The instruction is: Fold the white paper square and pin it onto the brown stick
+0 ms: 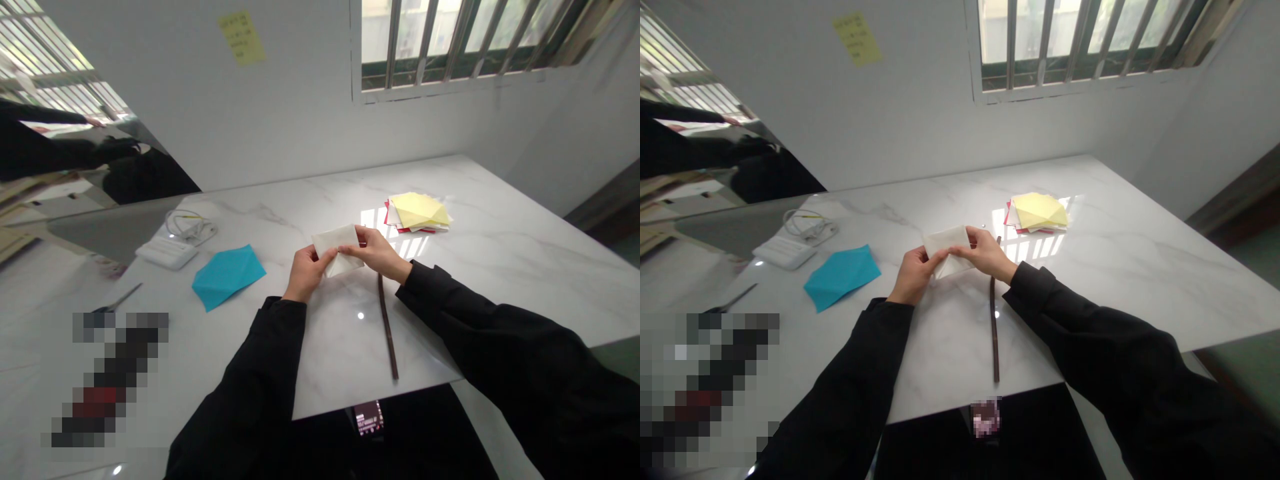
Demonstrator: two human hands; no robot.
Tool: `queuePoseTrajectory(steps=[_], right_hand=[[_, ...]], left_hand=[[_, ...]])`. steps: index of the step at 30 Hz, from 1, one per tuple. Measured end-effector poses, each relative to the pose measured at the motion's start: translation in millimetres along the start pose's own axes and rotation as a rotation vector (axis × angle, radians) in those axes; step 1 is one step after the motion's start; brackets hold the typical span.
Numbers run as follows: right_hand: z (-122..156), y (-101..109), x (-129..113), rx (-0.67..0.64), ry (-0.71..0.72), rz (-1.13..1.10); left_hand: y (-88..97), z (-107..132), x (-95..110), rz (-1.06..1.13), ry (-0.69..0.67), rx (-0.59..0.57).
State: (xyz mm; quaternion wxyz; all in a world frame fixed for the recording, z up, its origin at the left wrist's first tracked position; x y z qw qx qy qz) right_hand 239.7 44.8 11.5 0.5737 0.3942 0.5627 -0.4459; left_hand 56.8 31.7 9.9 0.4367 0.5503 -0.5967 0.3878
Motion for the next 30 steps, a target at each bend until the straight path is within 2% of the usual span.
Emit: queuePoseTrajectory(steps=[30], right_hand=[[2.4,-2.2,-3.8,0.051,-0.025,0.022]], left_hand=[[-5.1,1.9,5.8,0.036,0.007,0.052]])
Point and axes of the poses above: each hand's wrist, its own z-axis away from the middle knuckle, its own y-axis out of the back of the hand, x = y × z, the point moved 1 cm from there along -z, towards the middle knuckle, and after that the axes turned 15 degrees about -y, right-handed, at the moved point
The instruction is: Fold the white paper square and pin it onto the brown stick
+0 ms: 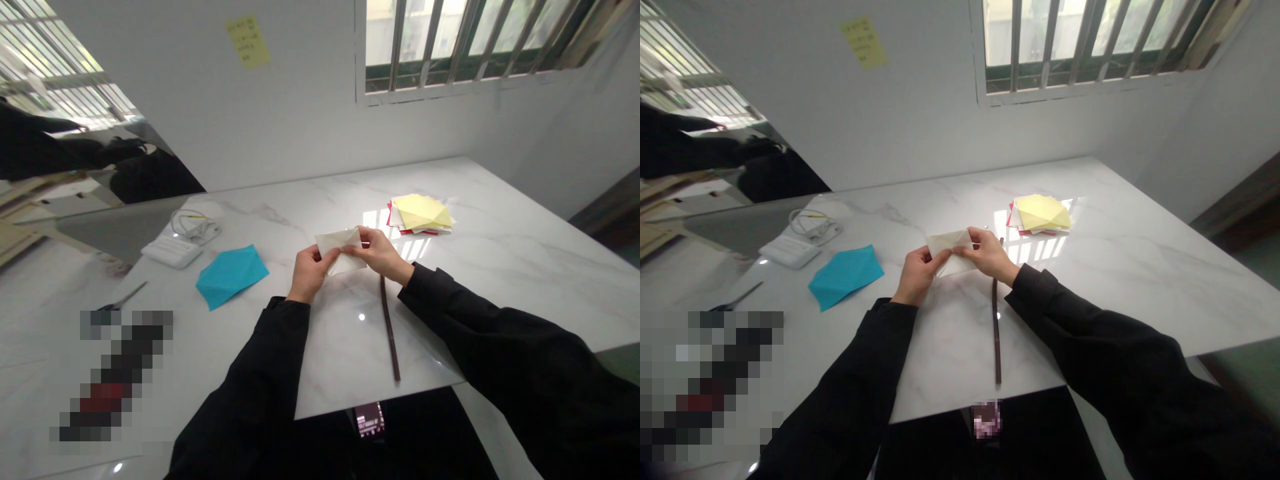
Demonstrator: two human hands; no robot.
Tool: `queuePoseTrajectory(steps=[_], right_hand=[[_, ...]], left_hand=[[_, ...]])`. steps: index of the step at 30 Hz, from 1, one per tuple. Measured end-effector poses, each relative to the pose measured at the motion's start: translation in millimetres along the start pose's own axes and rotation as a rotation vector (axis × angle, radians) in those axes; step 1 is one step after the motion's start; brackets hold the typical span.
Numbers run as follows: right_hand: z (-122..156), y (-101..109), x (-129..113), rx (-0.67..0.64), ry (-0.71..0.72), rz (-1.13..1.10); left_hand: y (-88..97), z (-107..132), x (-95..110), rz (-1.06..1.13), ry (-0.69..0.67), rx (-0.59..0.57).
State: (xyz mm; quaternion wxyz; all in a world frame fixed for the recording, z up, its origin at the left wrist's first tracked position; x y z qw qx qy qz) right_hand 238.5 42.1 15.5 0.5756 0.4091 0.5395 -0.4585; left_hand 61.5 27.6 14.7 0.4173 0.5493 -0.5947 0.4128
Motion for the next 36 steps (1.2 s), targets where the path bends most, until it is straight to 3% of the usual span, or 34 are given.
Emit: queuePoseTrajectory(steps=[25,32,36], right_hand=[[-5,4,7,0.032,0.062,0.067],[-5,6,6,-0.016,-0.003,0.022],[-4,8,5,0.026,-0.079,0.031]], left_hand=[[0.3,-2,-4,0.046,0.025,-0.011],[3.7,-4,-2,0.095,0.063,0.025],[4.2,-5,2,0.164,0.101,0.030]])
Point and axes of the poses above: each hand's wrist, its own z-axis away from the middle knuckle, its own y-axis out of the back of the hand, x = y × z, the point moved 1 cm from there along -z, towards the middle knuckle, and after that the axes turned 15 degrees about -y, right-handed, at the moved point
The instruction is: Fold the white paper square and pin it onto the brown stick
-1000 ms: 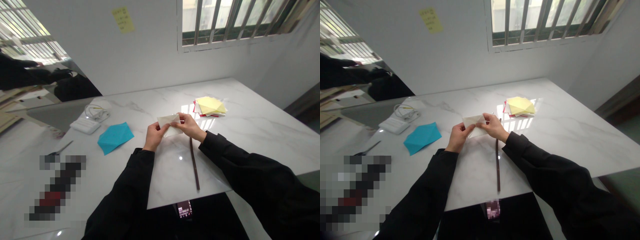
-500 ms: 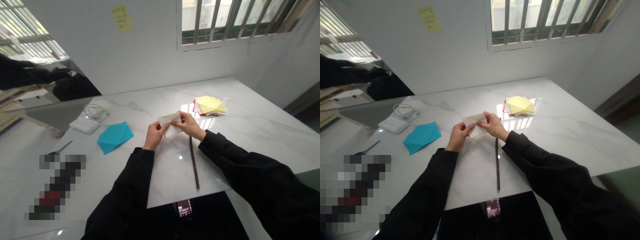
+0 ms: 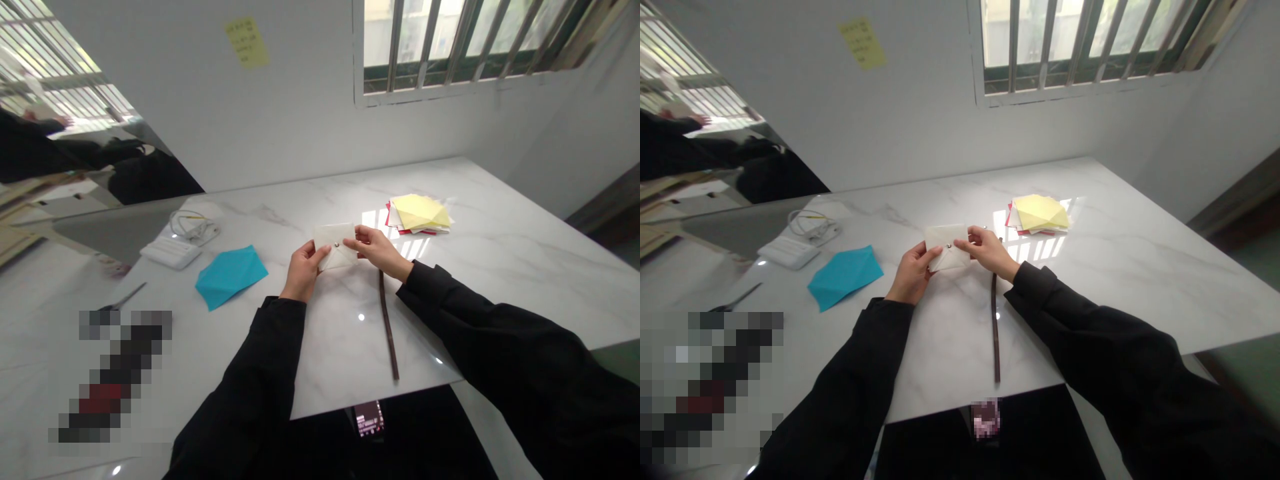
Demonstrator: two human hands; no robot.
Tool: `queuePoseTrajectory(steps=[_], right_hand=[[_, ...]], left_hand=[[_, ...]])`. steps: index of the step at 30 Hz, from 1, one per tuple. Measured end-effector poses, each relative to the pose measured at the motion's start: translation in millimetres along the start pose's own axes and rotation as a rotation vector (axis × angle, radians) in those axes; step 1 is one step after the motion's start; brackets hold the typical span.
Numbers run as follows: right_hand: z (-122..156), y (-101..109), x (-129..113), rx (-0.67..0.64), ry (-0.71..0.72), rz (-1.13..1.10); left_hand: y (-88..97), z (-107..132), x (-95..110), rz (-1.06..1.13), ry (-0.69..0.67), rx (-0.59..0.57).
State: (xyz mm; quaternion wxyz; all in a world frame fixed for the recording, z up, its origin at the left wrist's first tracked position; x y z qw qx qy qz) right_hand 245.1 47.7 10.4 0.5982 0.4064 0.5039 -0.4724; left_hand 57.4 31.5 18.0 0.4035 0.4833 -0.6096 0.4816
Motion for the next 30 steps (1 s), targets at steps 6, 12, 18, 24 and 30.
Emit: queuePoseTrajectory(steps=[6,12,18,24,30], right_hand=[[-4,7,-1,0.052,-0.013,-0.090],[-1,9,-5,-0.038,0.006,-0.003],[-1,5,0,-0.122,0.061,-0.098],[-2,59,-2,-0.021,-0.055,-0.280],[-3,99,3,-0.005,-0.180,-0.504]], left_hand=[[3.2,0,0,0.026,0.015,0.025],[4.5,2,2,0.013,-0.030,0.002],[1.6,4,7,-0.041,-0.051,-0.036],[7.0,3,8,-0.436,-0.199,-0.036],[-29.7,-1,-6,-0.756,-0.350,-0.137]])
Point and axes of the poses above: each hand's wrist, its own z-axis away from the middle knuckle, its own y-axis out of the back of the hand, x = y × z, the point moved 1 cm from there along -z, towards the middle knuckle, and after that the axes turned 15 degrees about -y, right-handed, at the moved point
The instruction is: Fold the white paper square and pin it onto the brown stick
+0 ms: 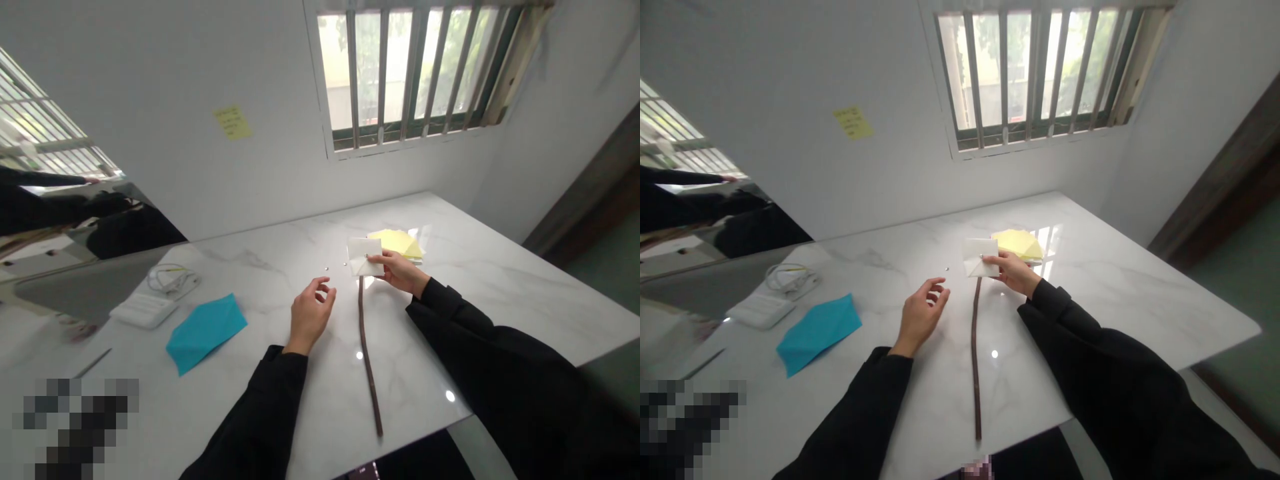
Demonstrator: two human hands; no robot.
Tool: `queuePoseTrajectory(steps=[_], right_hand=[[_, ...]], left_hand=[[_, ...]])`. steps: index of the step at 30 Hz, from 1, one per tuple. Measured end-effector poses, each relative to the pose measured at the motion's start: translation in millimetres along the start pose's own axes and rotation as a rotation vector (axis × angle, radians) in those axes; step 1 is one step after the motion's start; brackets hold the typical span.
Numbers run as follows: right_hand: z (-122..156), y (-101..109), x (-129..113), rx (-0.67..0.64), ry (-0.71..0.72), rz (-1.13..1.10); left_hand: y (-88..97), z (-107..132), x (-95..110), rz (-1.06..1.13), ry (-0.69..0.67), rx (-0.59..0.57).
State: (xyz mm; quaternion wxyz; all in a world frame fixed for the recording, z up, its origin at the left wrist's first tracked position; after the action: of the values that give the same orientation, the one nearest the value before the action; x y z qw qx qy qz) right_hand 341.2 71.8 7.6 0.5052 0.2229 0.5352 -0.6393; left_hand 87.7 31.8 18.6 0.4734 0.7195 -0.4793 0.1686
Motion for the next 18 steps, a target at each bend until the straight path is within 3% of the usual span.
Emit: queuePoseTrajectory(steps=[4,6,9,12,15,18], right_hand=[[-3,0,5,-0.099,-0.035,-0.064],[-4,-1,8,-0.138,-0.049,-0.071],[-4,-3,10,-0.171,-0.029,-0.100],[-4,-4,12,-0.161,-0.027,-0.106],[-2,-8,16,-0.177,-0.063,-0.044],[0,-14,22,-0.240,-0.103,0.024]], left_hand=[[-41.2,-11,15,-0.276,-0.104,-0.215],[-56.8,-15,22,-0.402,-0.135,-0.253],[-67.5,-20,25,-0.412,-0.114,-0.298],[-59.6,-21,18,-0.177,0.010,-0.227],[-38.3,-12,7,0.334,0.298,-0.080],[-13.0,1,4,0.692,0.436,-0.051]])
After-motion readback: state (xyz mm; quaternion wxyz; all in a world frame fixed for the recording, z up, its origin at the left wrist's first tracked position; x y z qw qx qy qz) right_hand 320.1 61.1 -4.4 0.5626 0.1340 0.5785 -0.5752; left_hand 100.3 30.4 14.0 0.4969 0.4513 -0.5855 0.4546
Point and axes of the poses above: each hand's wrist, its own z-axis away from the middle knuckle, its own y-axis out of the back of the hand, x = y × z, the point moved 1 cm from there along -z, towards the middle knuckle, and after that the axes turned 15 degrees about -y, right-handed, at the moved point
